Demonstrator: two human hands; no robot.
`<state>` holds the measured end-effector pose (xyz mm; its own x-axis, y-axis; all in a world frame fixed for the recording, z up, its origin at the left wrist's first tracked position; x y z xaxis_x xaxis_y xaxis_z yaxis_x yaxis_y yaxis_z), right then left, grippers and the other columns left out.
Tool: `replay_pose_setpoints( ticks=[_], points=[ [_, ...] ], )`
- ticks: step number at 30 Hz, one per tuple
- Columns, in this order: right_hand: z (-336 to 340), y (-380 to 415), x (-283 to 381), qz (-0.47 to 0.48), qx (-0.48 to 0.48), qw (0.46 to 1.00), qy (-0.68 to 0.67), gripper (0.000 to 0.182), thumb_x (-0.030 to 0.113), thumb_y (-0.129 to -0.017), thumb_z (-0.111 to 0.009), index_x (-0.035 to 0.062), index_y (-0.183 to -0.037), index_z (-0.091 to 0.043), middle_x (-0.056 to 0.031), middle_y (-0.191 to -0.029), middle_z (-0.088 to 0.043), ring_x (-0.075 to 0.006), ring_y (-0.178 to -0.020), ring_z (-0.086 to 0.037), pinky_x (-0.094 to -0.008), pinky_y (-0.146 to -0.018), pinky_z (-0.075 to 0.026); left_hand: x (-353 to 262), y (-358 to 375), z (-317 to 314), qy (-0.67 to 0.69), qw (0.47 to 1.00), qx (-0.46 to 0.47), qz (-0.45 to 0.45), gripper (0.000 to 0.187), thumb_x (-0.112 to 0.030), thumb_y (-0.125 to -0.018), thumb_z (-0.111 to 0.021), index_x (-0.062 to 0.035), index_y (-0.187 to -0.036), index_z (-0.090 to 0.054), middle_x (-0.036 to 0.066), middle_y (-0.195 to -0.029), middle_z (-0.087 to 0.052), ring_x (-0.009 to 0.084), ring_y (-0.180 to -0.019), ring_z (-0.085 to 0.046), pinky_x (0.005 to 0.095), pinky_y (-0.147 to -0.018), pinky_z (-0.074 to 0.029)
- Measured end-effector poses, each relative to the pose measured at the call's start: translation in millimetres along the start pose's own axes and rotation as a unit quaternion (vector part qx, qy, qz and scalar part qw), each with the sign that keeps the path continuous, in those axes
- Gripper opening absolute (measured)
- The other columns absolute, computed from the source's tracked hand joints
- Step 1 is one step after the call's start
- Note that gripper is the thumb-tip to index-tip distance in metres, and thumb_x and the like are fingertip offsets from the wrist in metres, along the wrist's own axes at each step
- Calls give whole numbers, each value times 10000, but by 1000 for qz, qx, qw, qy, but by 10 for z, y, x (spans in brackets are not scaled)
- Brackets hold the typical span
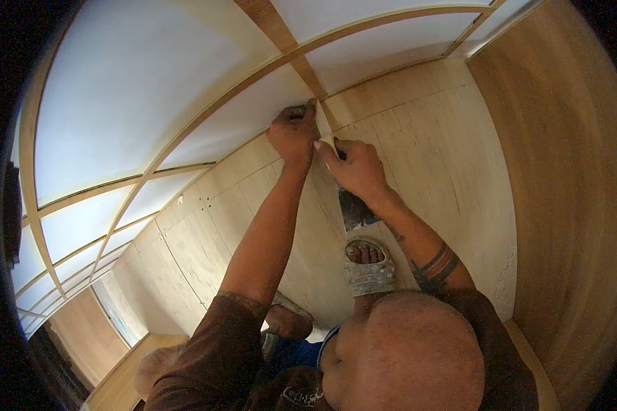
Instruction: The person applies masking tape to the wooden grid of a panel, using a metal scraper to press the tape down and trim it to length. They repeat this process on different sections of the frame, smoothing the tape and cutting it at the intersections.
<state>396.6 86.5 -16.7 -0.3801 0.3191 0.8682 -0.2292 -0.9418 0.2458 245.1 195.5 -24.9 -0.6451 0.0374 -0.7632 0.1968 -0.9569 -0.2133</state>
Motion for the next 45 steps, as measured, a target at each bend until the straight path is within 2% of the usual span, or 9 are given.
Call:
replay_pose_setpoints(
  ticks=[7, 13, 15, 18, 25, 34, 36, 41, 45],
  points=[
    [-35, -23, -46, -42, 27, 999, -1, 541, 448, -1008, -700, -81, -900, -742, -71, -591, -572, -90, -632, -484, -353, -595, -472, 5, -4, -13, -18, 1000, -4, -17, 393, -407, -828, -861, -20, -784, -807, 134, -670, -748, 279, -592, -737, 379, -620, -566],
    [-64, -6, -87, -50, 31, 998, -4, 532, 446, -1015, -694, -79, -949, -751, -119, -662, -655, -92, -665, -525, -349, -619, -489, 49, -10, -69, -44, 999, 10, -11, 401, -425, -826, -861, -28, -794, -815, 134, -691, -757, 289, -608, -743, 384, -639, -574],
    [-62, 1, -68, 16, -3, 1000, -11, 539, 454, -1014, -695, -80, -967, -746, -143, -709, -694, -97, -671, -540, -349, -622, -491, 24, -11, -54, -44, 999, 5, -20, 400, -425, -826, -860, -29, -794, -816, 138, -695, -757, 293, -611, -743, 383, -644, -574],
    [-52, 65, -24, 17, 6, 1000, -25, 535, 453, -1016, -694, -80, -984, -737, -145, -722, -701, -104, -676, -541, -345, -627, -487, 0, -17, -30, -39, 999, 3, -31, 386, -421, -824, -862, -39, -794, -821, 136, -704, -760, 301, -617, -742, 385, -652, -577],
    [-3, 124, -106, -23, 5, 1000, -4, 524, 446, -1018, -696, -75, -978, -737, -96, -672, -633, -102, -660, -508, -327, -616, -470, -99, -104, 43, -104, 988, -17, -115, 279, -386, -784, -879, -113, -763, -822, 100, -714, -758, 322, -629, -733, 418, -625, -582],
    [-16, 94, -84, -7, 8, 1000, -20, 528, 464, -1021, -691, -55, -936, -733, -61, -660, -596, -100, -657, -484, -315, -612, -460, -64, -97, 70, -142, 983, -50, -106, 265, -391, -749, -895, -133, -747, -833, 94, -685, -748, 317, -613, -728, 407, -604, -579],
    [-23, 92, -98, -31, 28, 999, 22, 657, 602, -992, -640, -42, -1032, -760, -217, -791, -726, -319, -692, -685, -418, -712, -545, -48, -115, 59, -132, 983, -51, -113, 268, -392, -748, -894, -132, -736, -830, 91, -679, -746, 320, -610, -726, 411, -602, -578],
    [-7, 92, -216, -23, -1, 999, 22, 657, 611, -1011, -611, -32, -1003, -744, -205, -788, -716, -306, -694, -678, -418, -692, -533, -66, -102, 139, -113, 988, -31, -101, 288, -391, -796, -862, -105, -785, -833, 93, -692, -754, 323, -620, -728, 418, -619, -579],
    [106, 138, -231, -22, -32, 999, -1, 655, 605, -1042, -566, -30, -983, -719, -196, -772, -690, -295, -688, -652, -407, -677, -514, 80, 48, 255, -38, 996, 77, 10, 403, -433, -895, -798, -31, -879, -817, 136, -773, -772, 290, -669, -740, 384, -662, -572]
  ],
)
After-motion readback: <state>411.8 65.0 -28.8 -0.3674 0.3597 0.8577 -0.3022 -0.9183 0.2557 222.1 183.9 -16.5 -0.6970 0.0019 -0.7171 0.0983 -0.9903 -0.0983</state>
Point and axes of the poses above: each hand's wrist, its own y-axis away from the middle knuckle, its own z-axis out of the back of the hand, x = y × z, the point moved 9 cm from there along -y, towards the middle knuckle
